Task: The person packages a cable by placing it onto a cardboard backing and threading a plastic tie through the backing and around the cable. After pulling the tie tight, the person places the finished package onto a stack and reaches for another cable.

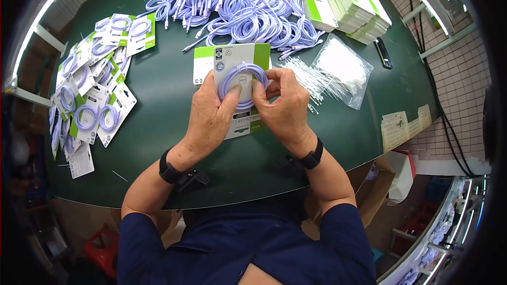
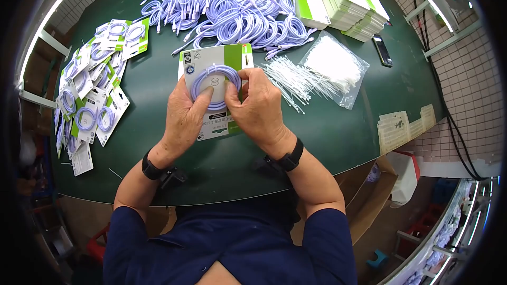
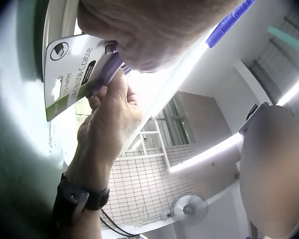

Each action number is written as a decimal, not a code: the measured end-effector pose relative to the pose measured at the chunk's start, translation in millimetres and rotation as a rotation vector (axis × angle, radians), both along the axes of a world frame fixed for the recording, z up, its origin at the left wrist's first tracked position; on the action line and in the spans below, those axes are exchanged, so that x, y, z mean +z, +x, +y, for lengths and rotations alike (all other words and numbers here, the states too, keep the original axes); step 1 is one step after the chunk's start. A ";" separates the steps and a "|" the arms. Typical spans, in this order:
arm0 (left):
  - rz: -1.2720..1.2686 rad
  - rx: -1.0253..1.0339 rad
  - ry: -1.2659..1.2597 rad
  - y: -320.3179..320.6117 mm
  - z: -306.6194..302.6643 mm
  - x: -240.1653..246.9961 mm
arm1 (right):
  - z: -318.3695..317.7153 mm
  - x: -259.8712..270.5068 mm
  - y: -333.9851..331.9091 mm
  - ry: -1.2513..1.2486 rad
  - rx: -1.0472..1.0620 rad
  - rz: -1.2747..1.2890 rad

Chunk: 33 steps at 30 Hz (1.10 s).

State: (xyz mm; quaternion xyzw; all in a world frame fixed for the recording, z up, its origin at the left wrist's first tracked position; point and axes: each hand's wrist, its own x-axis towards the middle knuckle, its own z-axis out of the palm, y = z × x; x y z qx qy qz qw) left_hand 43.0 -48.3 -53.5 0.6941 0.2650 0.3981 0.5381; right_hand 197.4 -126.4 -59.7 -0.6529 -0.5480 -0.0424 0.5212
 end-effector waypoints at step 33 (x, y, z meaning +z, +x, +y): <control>0.542 -0.532 0.055 -12.4 18.8 44.0 | -20.1 44.0 57.7 -0.545 0.599 0.306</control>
